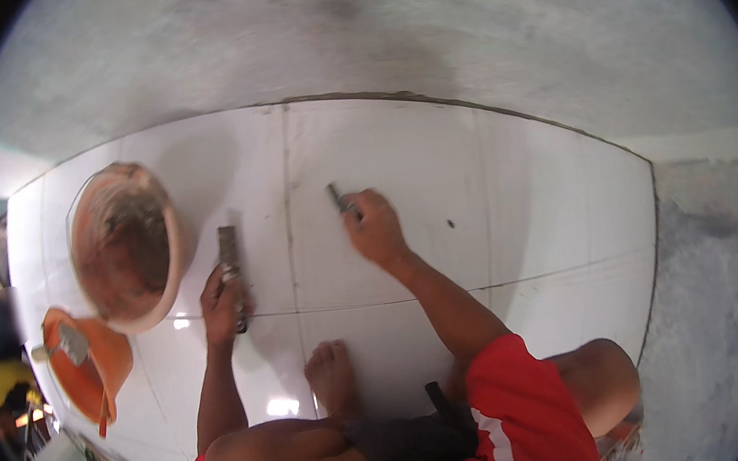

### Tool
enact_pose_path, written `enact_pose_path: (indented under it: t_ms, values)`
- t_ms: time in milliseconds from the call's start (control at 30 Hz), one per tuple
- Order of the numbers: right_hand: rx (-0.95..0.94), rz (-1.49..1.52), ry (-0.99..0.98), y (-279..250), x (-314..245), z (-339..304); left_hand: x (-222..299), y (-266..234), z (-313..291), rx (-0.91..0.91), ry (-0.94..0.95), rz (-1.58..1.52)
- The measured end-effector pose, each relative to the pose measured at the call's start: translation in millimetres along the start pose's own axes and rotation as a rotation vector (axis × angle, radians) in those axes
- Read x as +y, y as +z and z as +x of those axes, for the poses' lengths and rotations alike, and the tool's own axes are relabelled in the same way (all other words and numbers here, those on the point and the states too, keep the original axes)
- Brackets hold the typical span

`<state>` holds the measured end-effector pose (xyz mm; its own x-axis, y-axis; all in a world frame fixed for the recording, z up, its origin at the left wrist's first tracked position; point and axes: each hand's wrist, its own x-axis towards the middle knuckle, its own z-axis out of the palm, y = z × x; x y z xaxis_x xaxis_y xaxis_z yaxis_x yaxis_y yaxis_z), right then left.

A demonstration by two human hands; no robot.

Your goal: The person scoops grout from a bucket using a trowel and applies it to the gaps between white floor tiles with a smaller tool. They repeatedly smooth the grout lines and wipe excess material from the tile surfaces.

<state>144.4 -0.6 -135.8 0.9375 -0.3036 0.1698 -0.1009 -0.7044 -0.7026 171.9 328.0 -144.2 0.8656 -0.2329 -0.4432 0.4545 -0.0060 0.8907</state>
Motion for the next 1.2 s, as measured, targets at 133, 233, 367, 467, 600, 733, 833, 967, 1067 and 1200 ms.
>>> enact_pose_path:
  t_ms: [133,233,367,467,600,733,833,967,1067,1200]
  values:
    - [0.385,-0.264,0.35,-95.7,125.2,25.8,5.0,9.4,-0.5,0.052,-0.044,0.03]
    - [0.471,-0.417,0.548,-165.1,188.1,29.2,1.9,11.8,2.1,0.04,-0.051,0.057]
    - [0.393,-0.472,0.652,-157.4,193.0,38.4,3.2,7.9,2.6,0.039,-0.052,0.045]
    - [0.33,-0.447,0.347,-97.9,157.7,58.4,11.7,13.1,1.6,0.043,-0.073,0.064]
    - [0.269,-0.38,0.035,-12.7,85.3,101.6,17.1,8.8,-0.6,0.068,-0.078,0.054]
    - [0.097,-0.285,-0.035,34.1,36.1,135.5,16.8,11.5,-0.5,0.076,-0.082,0.03]
    - [0.033,-0.245,-0.174,49.5,22.6,156.2,14.3,13.1,0.6,0.062,-0.062,0.034]
    - [-0.117,-0.276,-0.354,44.4,12.7,157.7,16.0,15.1,0.3,0.048,-0.068,0.037]
    - [-0.386,-0.221,-0.491,44.0,-9.0,112.5,18.9,13.1,-1.8,0.071,-0.081,0.025]
    - [-0.638,-0.065,-0.433,33.3,-42.3,30.0,18.5,12.2,-1.2,0.074,-0.084,0.001]
